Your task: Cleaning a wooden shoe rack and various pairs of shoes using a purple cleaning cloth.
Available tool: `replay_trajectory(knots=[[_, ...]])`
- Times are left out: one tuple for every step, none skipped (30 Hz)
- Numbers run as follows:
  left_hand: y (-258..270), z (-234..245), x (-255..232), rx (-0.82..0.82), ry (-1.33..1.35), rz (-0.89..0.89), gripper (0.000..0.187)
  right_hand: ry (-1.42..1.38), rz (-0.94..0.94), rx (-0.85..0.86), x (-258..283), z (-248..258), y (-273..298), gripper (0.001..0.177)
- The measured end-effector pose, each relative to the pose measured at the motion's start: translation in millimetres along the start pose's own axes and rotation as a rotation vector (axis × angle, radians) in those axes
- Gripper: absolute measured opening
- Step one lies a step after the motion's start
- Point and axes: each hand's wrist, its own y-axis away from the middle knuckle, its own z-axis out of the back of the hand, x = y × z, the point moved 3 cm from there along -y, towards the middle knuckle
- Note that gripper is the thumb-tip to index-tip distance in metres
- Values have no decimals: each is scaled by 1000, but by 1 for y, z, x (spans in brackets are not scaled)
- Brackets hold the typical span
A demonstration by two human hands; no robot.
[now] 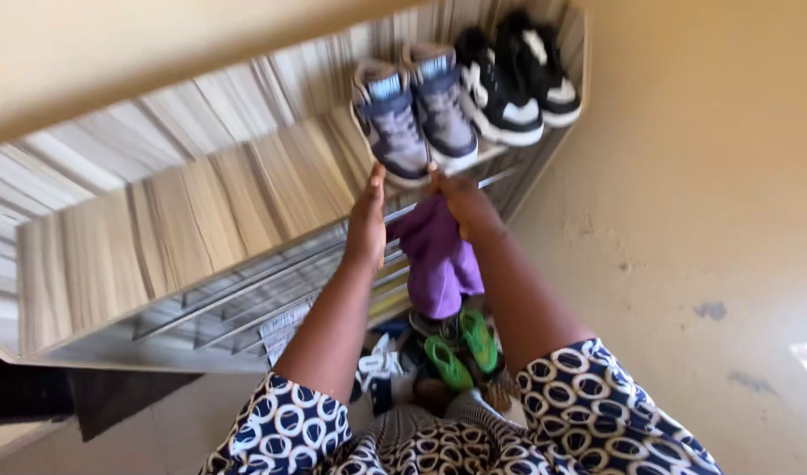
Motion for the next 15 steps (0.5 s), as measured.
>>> replay_trajectory(knots=[[-2,-1,-8,35,-15,-77,76,-217,102,112,1,2,0,49],[-3,-2,-18,69,-29,-155,74,-434,207,223,4,6,2,48],[-2,0,-16,75,-26,-152,74,-434,205,217,-5,10,2,48],[0,2,-17,109,57,-190,72,-508,228,229,-13,15,2,41],[7,6,-14,140,139,-220,69,-583,243,243,-27,16,5,35],[11,9,-15,143,140,-210,69,-586,234,238,-35,22,7,35],[13,10,-17,166,203,-226,66,-616,223,231,-41,30,6,31],[15,12,-19,188,266,-243,63,-647,212,225,-47,37,6,27],[20,14,-18,187,268,-226,63,-648,197,219,-53,44,11,27],[25,16,-16,196,288,-206,59,-715,146,155,-60,51,16,20],[33,19,-12,202,307,-179,56,-779,86,89,-71,58,23,15],[43,20,-10,197,309,-155,56,-779,63,82,-85,65,26,15],[45,21,-11,193,278,-131,53,-812,93,100,-91,72,23,17],[47,20,-13,190,248,-107,51,-845,123,119,-97,79,22,20],[53,21,-6,189,251,-96,51,-843,113,113,-106,83,23,20]])
